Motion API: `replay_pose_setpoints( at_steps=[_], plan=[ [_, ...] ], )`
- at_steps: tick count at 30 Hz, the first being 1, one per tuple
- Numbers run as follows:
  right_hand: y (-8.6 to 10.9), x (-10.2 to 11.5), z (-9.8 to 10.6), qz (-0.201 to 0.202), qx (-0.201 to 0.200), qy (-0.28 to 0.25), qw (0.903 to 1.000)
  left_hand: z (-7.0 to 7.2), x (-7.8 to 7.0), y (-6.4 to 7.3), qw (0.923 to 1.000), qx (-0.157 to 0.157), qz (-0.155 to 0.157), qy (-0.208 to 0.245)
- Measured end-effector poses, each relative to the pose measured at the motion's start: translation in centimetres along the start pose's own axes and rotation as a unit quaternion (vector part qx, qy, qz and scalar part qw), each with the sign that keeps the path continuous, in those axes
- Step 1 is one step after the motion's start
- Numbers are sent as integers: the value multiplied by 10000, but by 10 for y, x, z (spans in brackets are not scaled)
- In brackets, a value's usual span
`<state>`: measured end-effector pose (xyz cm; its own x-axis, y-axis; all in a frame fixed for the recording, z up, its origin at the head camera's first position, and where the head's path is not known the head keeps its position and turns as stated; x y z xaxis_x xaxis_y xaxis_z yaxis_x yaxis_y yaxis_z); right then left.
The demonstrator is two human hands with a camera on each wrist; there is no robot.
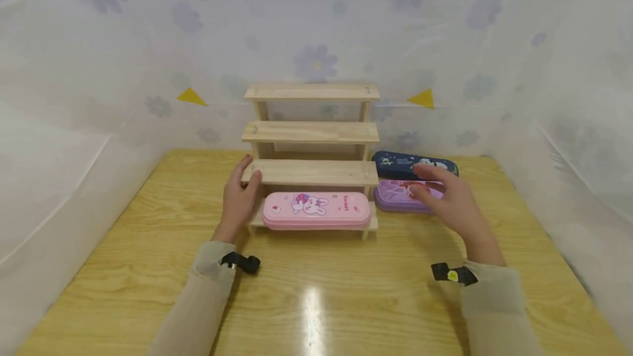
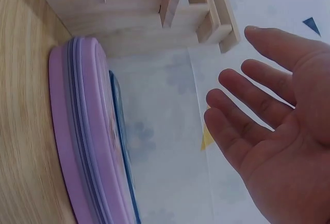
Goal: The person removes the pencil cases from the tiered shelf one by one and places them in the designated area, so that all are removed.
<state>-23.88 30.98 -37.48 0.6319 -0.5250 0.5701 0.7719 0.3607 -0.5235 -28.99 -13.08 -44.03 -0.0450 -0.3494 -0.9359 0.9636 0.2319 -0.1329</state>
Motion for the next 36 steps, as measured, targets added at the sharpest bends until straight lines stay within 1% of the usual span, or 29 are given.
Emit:
replay_pose_setpoints(
  at_steps=[4,9,14,17,21,24,30,36],
  plan=[
    [-5,11,-8,249,14,-62,9997,1,0,-1,10000,-26,-15,-38],
    [-9,21,-18,464,82,79,9989,1,0,-2,10000,-28,-41,-41],
    [-14,29,-31,834,98,51,9965,1,0,-1,10000,-25,-63,-22],
    [-15,34,-38,1037,182,83,9944,1,1,-1,10000,-8,-83,-23],
    [-16,40,-48,1210,260,16,9923,0,1,0,10000,21,-83,-30],
    [-17,43,-56,1245,324,-26,9917,0,1,0,10000,50,-55,-12],
    [-18,49,-69,1223,487,132,9912,0,1,1,10000,0,8,-44],
    [-18,52,-79,1217,563,121,9909,-1,1,0,10000,1,-82,-18]
  ],
)
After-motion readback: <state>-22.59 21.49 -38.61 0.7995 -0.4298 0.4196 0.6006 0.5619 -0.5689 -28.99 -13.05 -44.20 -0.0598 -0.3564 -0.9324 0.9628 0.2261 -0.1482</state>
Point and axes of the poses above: each hand's wrist, its own y-axis away from the middle knuckle, its own z-axis out of the back of the hand, x = y × z, the point moved 2 cm from there along -y, towards the middle knuckle, and after that the axes turned 14 degrees about z, right-handed, at the moved point
